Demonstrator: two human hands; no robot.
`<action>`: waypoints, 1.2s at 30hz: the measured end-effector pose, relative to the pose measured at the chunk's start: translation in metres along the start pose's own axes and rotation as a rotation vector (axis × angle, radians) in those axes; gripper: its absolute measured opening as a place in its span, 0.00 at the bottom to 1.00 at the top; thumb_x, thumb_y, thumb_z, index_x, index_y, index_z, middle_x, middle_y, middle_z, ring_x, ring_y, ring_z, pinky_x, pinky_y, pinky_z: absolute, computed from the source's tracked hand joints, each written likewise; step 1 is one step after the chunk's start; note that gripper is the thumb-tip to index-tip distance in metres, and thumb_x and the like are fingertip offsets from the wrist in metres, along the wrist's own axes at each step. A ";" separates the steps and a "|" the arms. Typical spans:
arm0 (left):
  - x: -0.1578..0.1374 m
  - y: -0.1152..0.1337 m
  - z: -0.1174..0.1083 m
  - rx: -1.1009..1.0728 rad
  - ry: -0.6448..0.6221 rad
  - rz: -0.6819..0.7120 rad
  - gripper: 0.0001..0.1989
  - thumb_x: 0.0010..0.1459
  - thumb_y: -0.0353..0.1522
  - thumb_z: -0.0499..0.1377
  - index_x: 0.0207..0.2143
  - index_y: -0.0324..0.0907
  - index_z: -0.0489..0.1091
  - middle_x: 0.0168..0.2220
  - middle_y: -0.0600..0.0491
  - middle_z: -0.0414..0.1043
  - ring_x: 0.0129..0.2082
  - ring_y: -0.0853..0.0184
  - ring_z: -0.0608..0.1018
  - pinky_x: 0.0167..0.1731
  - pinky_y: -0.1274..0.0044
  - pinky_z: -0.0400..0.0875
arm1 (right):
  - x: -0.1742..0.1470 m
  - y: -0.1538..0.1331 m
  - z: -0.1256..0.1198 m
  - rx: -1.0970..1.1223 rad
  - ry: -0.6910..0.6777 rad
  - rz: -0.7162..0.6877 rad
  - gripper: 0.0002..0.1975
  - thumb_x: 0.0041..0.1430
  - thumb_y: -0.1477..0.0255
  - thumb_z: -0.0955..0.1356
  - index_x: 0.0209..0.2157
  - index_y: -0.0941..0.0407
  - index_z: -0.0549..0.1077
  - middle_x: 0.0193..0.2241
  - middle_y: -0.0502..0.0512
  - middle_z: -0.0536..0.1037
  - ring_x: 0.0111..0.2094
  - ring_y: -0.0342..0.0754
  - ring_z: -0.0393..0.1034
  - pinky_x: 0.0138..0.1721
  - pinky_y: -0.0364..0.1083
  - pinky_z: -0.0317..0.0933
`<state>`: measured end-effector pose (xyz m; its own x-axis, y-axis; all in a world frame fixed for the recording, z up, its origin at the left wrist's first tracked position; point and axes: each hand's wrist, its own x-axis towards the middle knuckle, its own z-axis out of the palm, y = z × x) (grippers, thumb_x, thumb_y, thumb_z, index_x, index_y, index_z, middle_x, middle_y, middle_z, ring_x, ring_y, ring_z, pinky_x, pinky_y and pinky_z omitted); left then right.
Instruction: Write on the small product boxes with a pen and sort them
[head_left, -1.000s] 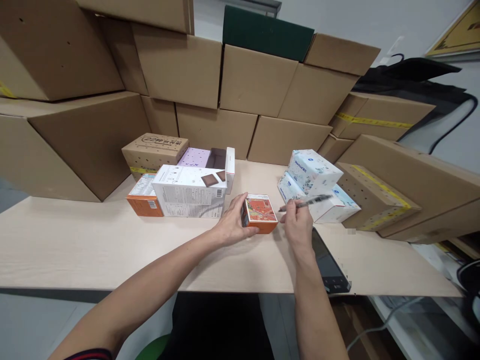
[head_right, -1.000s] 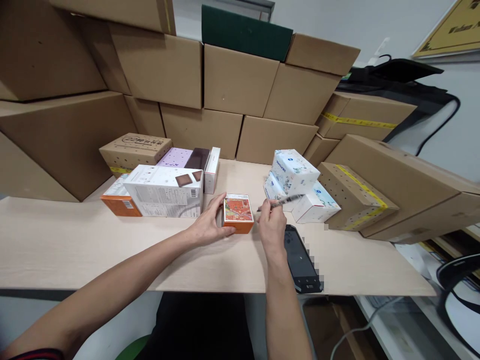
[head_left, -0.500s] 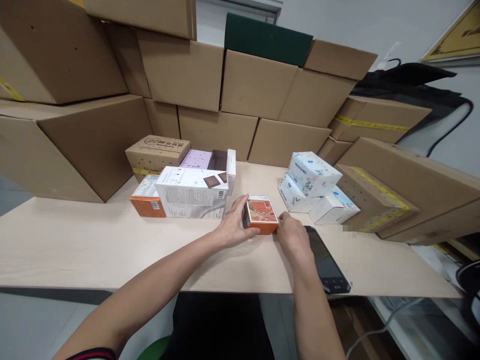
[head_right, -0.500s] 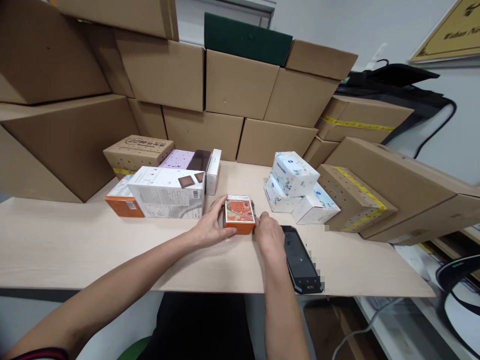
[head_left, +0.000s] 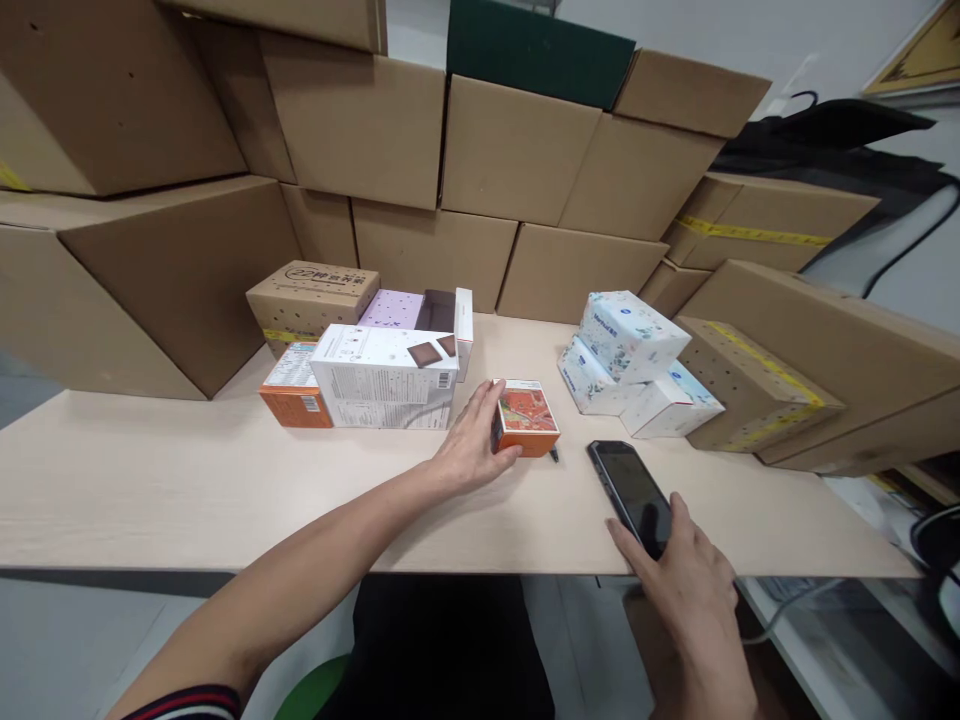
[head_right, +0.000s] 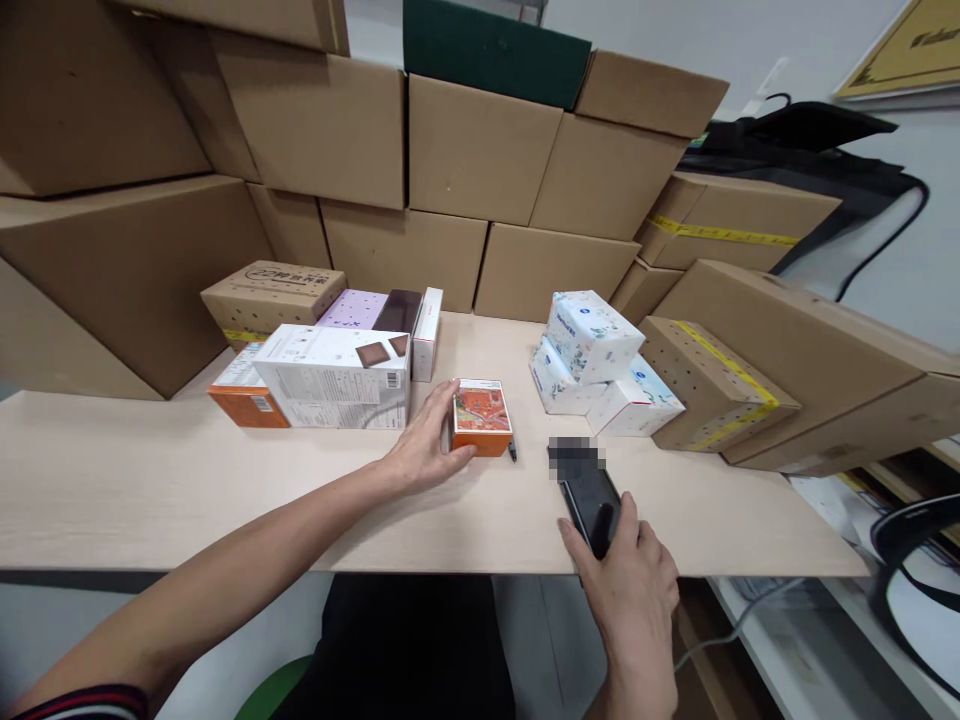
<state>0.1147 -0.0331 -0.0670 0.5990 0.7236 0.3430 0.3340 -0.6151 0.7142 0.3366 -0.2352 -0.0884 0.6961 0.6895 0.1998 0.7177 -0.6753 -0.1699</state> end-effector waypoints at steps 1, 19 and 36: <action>-0.001 0.003 -0.001 0.029 0.017 0.017 0.48 0.54 0.38 0.62 0.70 0.40 0.41 0.71 0.37 0.42 0.71 0.49 0.47 0.67 0.56 0.49 | 0.002 0.002 0.002 0.021 0.016 -0.035 0.48 0.57 0.44 0.62 0.66 0.65 0.57 0.49 0.77 0.73 0.50 0.72 0.68 0.49 0.64 0.61; -0.019 0.038 0.048 -0.973 -0.248 -0.495 0.21 0.58 0.47 0.61 0.38 0.37 0.77 0.35 0.46 0.79 0.28 0.67 0.77 0.35 0.74 0.70 | -0.020 -0.057 -0.015 0.569 0.301 -0.048 0.49 0.53 0.44 0.66 0.65 0.64 0.59 0.59 0.75 0.68 0.59 0.69 0.63 0.57 0.63 0.57; -0.017 0.056 0.041 -1.727 -0.065 -0.543 0.16 0.64 0.40 0.59 0.41 0.35 0.76 0.36 0.46 0.80 0.36 0.64 0.81 0.46 0.71 0.73 | -0.040 -0.115 -0.021 0.692 0.412 -0.196 0.40 0.56 0.55 0.70 0.64 0.61 0.60 0.56 0.73 0.70 0.57 0.64 0.65 0.55 0.62 0.61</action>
<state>0.1531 -0.0931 -0.0579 0.7313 0.6730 -0.1103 -0.5436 0.6729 0.5016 0.2260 -0.1907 -0.0566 0.5917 0.5362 0.6019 0.7674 -0.1462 -0.6243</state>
